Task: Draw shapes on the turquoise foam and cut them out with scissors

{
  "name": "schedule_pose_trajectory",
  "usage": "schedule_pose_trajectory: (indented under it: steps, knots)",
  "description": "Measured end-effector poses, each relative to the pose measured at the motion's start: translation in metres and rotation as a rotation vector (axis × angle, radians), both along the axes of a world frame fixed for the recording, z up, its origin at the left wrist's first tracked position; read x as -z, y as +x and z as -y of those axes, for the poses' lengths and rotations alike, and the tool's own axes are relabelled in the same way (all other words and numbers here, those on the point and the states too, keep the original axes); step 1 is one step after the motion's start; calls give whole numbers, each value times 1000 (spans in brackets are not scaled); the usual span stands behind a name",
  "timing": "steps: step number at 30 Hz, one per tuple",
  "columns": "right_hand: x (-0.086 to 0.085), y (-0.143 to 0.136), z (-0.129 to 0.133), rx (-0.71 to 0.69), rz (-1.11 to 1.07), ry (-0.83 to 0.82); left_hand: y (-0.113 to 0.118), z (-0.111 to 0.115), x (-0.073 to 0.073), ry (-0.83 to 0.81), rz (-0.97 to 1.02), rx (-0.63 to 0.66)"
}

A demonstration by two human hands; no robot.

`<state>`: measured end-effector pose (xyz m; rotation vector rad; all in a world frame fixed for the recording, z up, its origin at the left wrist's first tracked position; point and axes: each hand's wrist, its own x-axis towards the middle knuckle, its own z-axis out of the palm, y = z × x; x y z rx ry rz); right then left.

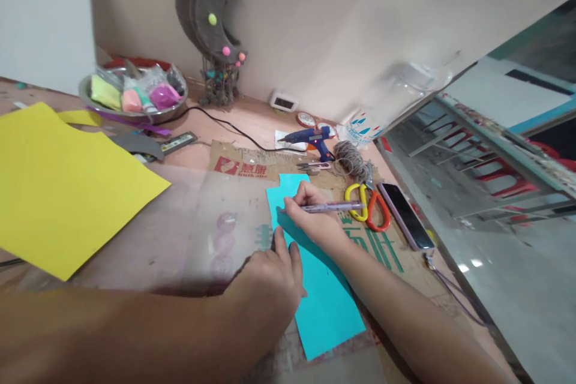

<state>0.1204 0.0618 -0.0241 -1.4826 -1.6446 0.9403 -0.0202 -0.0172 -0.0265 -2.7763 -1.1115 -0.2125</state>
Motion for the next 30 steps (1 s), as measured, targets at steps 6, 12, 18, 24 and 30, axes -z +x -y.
schedule_pose_trajectory:
  steps: [6,12,18,24,30]
  knots:
    - [1,1,-3,15,169,66,0,0,-2,41,7,44]
    - [-3,0,-4,13,216,123,-1,-2,-3,8,-9,67]
    - [2,4,-5,27,231,145,-2,-3,-3,3,-1,113]
    - [1,3,-5,9,253,156,-1,-1,2,7,-4,98]
    - [0,1,-3,-17,224,102,0,-1,1,25,1,90]
